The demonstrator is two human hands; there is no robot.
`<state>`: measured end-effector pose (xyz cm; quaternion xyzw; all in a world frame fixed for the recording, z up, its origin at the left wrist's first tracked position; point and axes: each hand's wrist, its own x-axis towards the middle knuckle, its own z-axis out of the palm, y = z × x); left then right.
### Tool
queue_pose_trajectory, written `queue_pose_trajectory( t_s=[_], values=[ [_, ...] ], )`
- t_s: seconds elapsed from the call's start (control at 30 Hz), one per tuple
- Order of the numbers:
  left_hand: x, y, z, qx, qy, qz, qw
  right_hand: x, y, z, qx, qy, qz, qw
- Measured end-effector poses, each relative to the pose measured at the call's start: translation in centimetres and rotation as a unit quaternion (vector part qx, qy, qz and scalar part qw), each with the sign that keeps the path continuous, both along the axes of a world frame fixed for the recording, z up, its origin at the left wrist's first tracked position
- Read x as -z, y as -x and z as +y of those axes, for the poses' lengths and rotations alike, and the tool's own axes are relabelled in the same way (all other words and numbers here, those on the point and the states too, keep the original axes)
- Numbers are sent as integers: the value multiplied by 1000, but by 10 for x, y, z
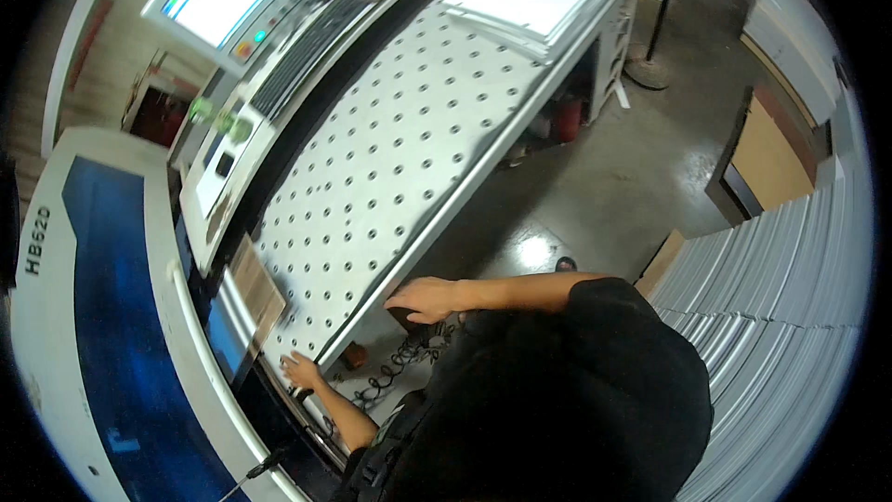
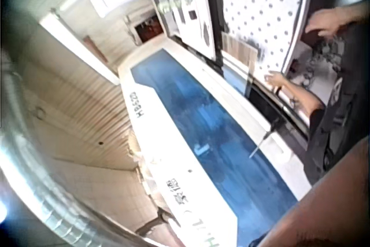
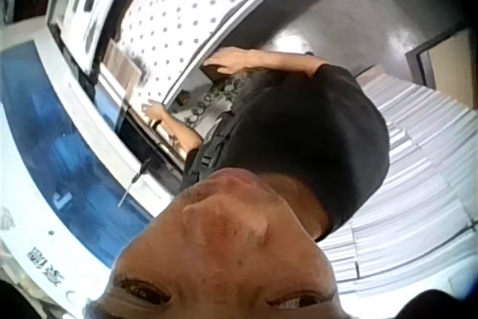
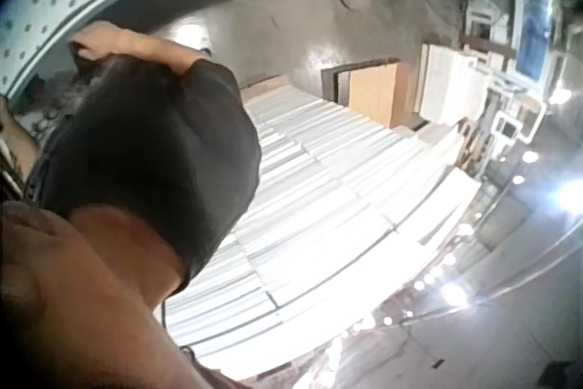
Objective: The person repeatedly picks up white rectangular panels from a stack, places them on a perforated metal surface, and then stacks them onto a growing pile. The person also adjusts the head-mounted camera during the task.
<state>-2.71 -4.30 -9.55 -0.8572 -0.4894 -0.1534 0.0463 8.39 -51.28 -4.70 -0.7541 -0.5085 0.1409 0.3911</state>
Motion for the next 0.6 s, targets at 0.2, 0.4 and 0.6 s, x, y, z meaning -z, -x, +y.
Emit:
queue_pose_trajectory(
  t_s=[0.2, 0.4, 0.6],
  values=[
    [-14, -24, -135, -2, 113, 0, 994, 46, 21, -164, 151, 85, 132, 976],
    [-10, -118, -275, 253, 155, -150, 943, 48, 49, -270, 222, 98, 190, 951],
    [-57, -268, -469, 489, 299, -189, 797, 25, 55, -332, 302, 93, 215, 924]
  ],
)
